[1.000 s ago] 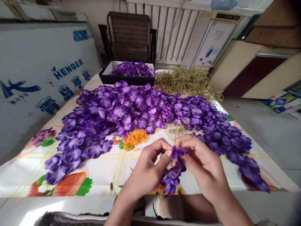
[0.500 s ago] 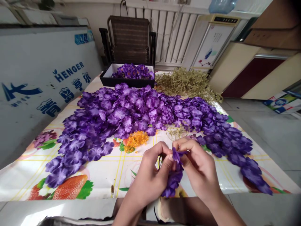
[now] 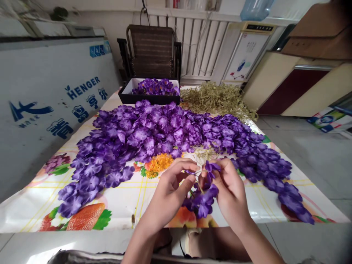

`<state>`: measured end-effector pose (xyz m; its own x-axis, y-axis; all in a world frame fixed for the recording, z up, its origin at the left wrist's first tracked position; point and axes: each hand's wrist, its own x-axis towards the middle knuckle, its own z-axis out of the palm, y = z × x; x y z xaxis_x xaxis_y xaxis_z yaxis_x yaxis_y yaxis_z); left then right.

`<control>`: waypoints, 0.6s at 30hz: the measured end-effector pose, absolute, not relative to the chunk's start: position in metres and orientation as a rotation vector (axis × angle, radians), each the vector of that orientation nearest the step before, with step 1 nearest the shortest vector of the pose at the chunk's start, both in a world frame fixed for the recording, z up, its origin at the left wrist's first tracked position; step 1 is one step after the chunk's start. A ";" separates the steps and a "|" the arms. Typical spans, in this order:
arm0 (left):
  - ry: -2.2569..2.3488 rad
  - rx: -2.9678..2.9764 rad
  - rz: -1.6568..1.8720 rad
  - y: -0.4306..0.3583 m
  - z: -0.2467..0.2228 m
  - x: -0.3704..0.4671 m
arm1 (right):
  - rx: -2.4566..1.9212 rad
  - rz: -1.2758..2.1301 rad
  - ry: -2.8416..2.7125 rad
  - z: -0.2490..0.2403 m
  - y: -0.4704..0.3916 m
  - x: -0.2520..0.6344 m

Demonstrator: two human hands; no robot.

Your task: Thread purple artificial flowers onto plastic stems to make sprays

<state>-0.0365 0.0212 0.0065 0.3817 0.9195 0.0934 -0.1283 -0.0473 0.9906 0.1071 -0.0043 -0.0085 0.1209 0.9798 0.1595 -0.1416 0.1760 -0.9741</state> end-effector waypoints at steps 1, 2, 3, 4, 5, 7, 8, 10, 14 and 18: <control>0.780 1.370 1.001 0.021 0.006 -0.038 | -1.022 1.096 -1.072 -0.007 -0.005 0.107; 0.763 1.400 0.992 0.021 0.007 -0.039 | -1.023 1.108 -1.054 -0.006 -0.005 0.107; 0.754 1.430 0.985 0.021 0.007 -0.039 | -1.025 1.114 -1.036 -0.005 -0.006 0.106; 0.754 1.467 0.973 0.020 0.008 -0.040 | -1.021 1.120 -1.014 -0.004 -0.006 0.106; 0.762 1.517 0.962 0.020 0.008 -0.040 | -1.011 1.127 -0.990 -0.004 -0.006 0.106; 0.797 1.642 0.946 0.021 0.010 -0.039 | -0.981 1.133 -0.955 -0.005 -0.005 0.105; 0.812 1.697 0.940 0.021 0.010 -0.038 | -0.966 1.128 -0.947 -0.006 -0.004 0.105; 0.838 1.742 0.937 0.022 0.010 -0.037 | -0.956 1.105 -0.948 -0.007 -0.003 0.106; 0.884 1.655 0.951 0.023 0.005 -0.037 | -1.044 1.078 -0.933 -0.009 -0.002 0.110; 0.960 1.451 1.071 0.023 -0.004 -0.038 | -1.153 0.943 -0.989 -0.011 -0.003 0.116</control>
